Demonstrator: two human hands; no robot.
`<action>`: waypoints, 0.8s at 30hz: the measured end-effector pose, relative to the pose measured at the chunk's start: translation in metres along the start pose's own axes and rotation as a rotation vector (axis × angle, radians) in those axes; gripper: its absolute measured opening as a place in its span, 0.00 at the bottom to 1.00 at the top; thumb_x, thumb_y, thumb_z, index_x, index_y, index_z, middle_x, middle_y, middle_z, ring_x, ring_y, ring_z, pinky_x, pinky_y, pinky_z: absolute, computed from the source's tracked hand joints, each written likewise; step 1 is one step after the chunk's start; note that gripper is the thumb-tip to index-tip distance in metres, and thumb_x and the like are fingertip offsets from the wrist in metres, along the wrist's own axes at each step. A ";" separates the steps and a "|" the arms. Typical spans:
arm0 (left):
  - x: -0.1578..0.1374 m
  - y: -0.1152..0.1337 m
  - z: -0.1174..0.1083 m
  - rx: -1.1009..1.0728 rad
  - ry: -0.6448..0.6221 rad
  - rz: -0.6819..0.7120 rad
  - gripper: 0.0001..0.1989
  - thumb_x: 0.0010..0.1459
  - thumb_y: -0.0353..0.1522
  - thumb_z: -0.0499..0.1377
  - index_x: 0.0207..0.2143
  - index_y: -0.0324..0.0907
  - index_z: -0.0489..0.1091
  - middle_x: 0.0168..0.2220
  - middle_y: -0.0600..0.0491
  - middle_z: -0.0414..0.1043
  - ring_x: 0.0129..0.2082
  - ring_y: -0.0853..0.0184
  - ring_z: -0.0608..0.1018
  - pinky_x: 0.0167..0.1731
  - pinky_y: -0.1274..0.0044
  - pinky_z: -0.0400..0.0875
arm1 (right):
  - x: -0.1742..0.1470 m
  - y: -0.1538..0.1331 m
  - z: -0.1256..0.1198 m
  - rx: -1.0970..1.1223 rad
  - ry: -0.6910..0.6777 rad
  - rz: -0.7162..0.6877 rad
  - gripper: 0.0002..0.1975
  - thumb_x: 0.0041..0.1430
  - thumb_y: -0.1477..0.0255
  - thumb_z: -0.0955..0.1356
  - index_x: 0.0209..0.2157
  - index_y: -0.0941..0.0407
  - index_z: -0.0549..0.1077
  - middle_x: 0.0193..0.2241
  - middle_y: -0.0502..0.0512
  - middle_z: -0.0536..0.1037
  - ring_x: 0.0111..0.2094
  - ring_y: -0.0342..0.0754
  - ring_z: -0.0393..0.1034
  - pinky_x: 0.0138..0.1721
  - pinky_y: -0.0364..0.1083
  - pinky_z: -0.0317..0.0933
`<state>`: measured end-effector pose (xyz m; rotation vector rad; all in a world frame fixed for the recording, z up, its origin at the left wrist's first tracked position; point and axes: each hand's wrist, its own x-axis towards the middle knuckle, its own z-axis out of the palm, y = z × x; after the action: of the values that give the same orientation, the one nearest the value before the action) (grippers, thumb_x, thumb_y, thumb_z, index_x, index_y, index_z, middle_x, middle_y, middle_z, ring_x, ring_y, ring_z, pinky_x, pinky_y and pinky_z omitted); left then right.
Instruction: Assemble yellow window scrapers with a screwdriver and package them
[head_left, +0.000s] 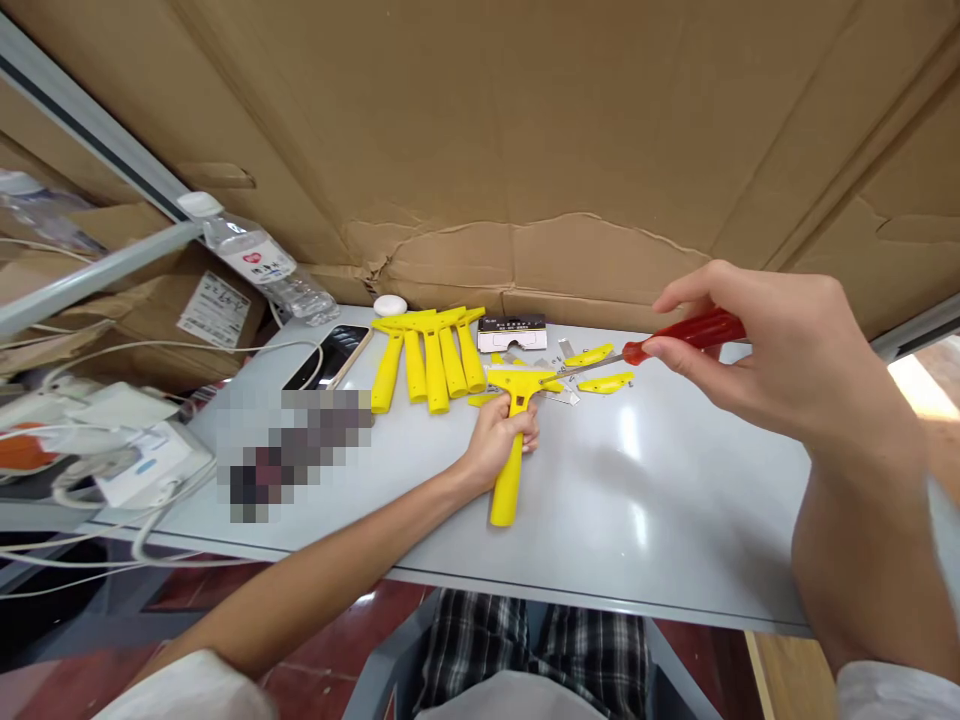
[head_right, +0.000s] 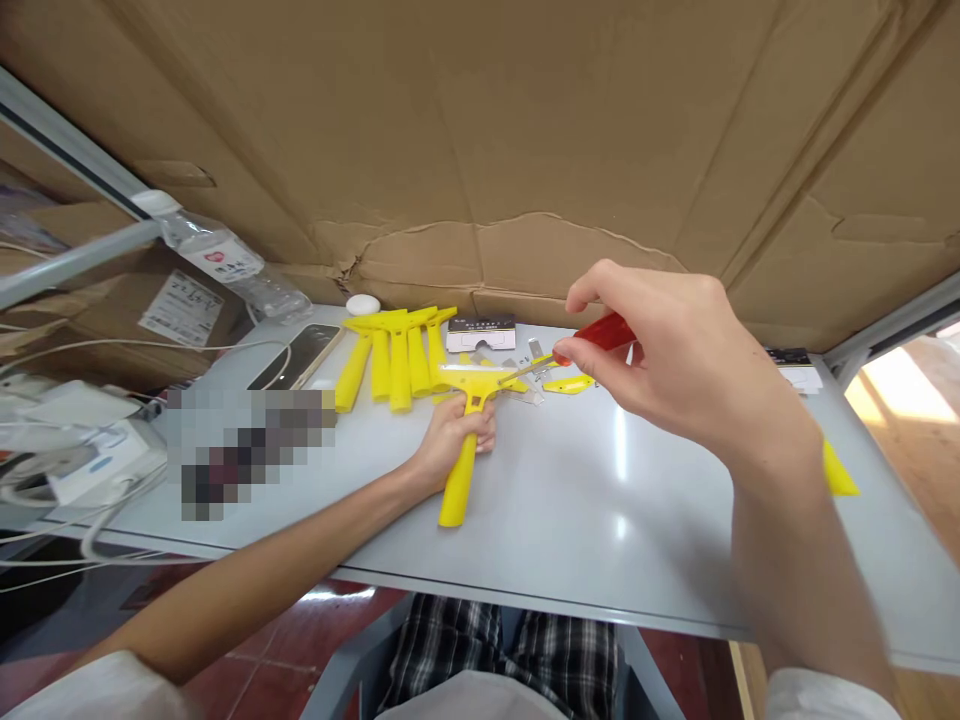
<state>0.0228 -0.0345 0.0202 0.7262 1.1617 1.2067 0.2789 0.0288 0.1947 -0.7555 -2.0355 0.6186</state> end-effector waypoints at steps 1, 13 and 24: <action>0.000 0.000 0.000 -0.002 -0.001 0.000 0.12 0.40 0.31 0.65 0.28 0.43 0.65 0.20 0.61 0.61 0.20 0.74 0.63 0.21 0.80 0.58 | 0.000 0.000 0.000 -0.024 -0.006 -0.019 0.22 0.41 0.78 0.86 0.38 0.47 0.86 0.37 0.45 0.85 0.30 0.45 0.81 0.26 0.41 0.76; 0.001 -0.001 -0.002 -0.030 0.004 0.009 0.11 0.38 0.29 0.65 0.26 0.43 0.65 0.19 0.60 0.61 0.19 0.74 0.63 0.21 0.79 0.58 | -0.004 0.008 -0.007 -0.367 -0.114 -0.259 0.10 0.60 0.66 0.79 0.41 0.49 0.79 0.36 0.47 0.85 0.30 0.48 0.80 0.27 0.45 0.71; 0.002 -0.004 -0.003 -0.011 0.003 0.023 0.13 0.40 0.31 0.68 0.27 0.43 0.65 0.20 0.60 0.63 0.20 0.75 0.63 0.21 0.79 0.59 | -0.009 -0.002 -0.007 -0.497 -0.113 -0.255 0.07 0.67 0.65 0.73 0.42 0.50 0.74 0.34 0.46 0.83 0.31 0.47 0.81 0.30 0.47 0.70</action>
<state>0.0210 -0.0337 0.0149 0.7313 1.1511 1.2325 0.2883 0.0216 0.1945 -0.7318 -2.3759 0.0024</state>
